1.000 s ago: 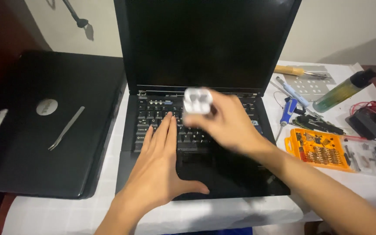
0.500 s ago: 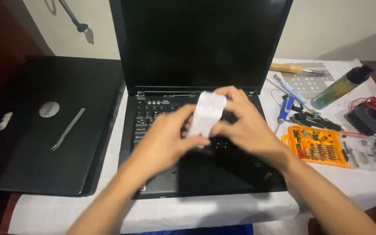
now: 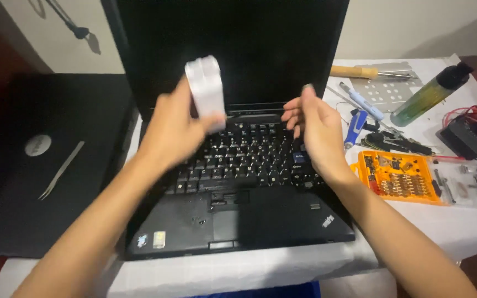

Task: The person uses a plastic prying tool and a screwdriver to remove the bezel and keyboard from two different laptops on a repair bench.

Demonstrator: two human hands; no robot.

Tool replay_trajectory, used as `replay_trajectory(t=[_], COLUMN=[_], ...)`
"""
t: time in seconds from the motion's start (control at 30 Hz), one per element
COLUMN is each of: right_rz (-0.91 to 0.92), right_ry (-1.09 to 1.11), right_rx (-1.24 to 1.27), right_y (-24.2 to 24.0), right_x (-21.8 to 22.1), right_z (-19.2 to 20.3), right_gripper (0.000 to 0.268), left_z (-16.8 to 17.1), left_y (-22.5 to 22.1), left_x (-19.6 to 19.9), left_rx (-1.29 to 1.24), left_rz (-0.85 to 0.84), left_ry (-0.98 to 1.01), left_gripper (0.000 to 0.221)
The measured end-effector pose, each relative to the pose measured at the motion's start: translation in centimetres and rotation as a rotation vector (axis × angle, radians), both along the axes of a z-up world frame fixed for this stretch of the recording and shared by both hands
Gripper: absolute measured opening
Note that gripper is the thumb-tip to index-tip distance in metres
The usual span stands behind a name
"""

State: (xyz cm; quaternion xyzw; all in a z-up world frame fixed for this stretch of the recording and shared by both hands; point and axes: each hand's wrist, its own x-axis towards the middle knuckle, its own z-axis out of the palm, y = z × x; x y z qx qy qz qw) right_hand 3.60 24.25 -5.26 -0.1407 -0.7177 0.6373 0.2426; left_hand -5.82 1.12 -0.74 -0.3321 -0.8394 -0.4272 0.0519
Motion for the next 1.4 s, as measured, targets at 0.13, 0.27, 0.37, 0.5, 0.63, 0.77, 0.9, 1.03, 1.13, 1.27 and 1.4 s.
replay_trajectory(t=[0.13,0.27,0.37,0.5,0.63,0.77,0.9,1.03,1.13,1.27,1.4], right_rz=[0.008,-0.015,-0.003,0.018,0.006,0.002,-0.013,0.002,-0.012,-0.019,-0.019], right_ry=[-0.061,-0.195,-0.203,-0.219,-0.22,-0.236,-0.259,-0.217,-0.236,-0.192,-0.212], right_rx=[0.071,0.131,0.15,0.18,0.147,0.229,0.39,0.35,0.341,0.374,0.388], right_y=[-0.2,-0.6,-0.7,-0.5,-0.5,-0.6,-0.4,-0.4,-0.2,-0.3,-0.7], right_x=[-0.2,-0.1,0.1,0.2,0.1,-0.2,-0.3,-0.1,-0.1,-0.5,-0.4], right_z=[0.1,1.0,0.9,0.6,0.4,0.3,-0.2,-0.2,-0.6,-1.2,-0.5], right_gripper=[0.042,0.032,0.027,0.022,0.019,0.02,0.023,0.019,0.018,0.016,0.016], left_z=[1.0,0.5,-0.7,-1.1,-0.9,-0.3,-0.7,-1.8,-1.5,-1.0,0.8], left_y=[-2.0,-3.9,-3.0,-1.7,-4.3,-7.2,-6.5,-4.9,-5.2,-7.9,-10.0], left_x=[5.6,4.9,1.3,-1.8,1.8,5.3,1.9,-2.3,-1.0,4.7,6.5], left_rx=[-0.101,-0.427,-0.352,-0.268,-0.269,-0.331,-0.378,-0.073,-0.018,-0.078,-0.126], left_rz=[-0.096,-0.046,-0.082,-0.096,-0.078,-0.097,0.027,-0.034,-0.048,-0.113,-0.099], left_ry=[-0.145,-0.464,-0.272,-0.045,-0.078,-0.308,-0.343,0.066,0.088,-0.054,-0.276], left_gripper=[0.042,0.055,0.063,0.075,0.062,0.054,0.053,0.049,0.047,0.044,0.043])
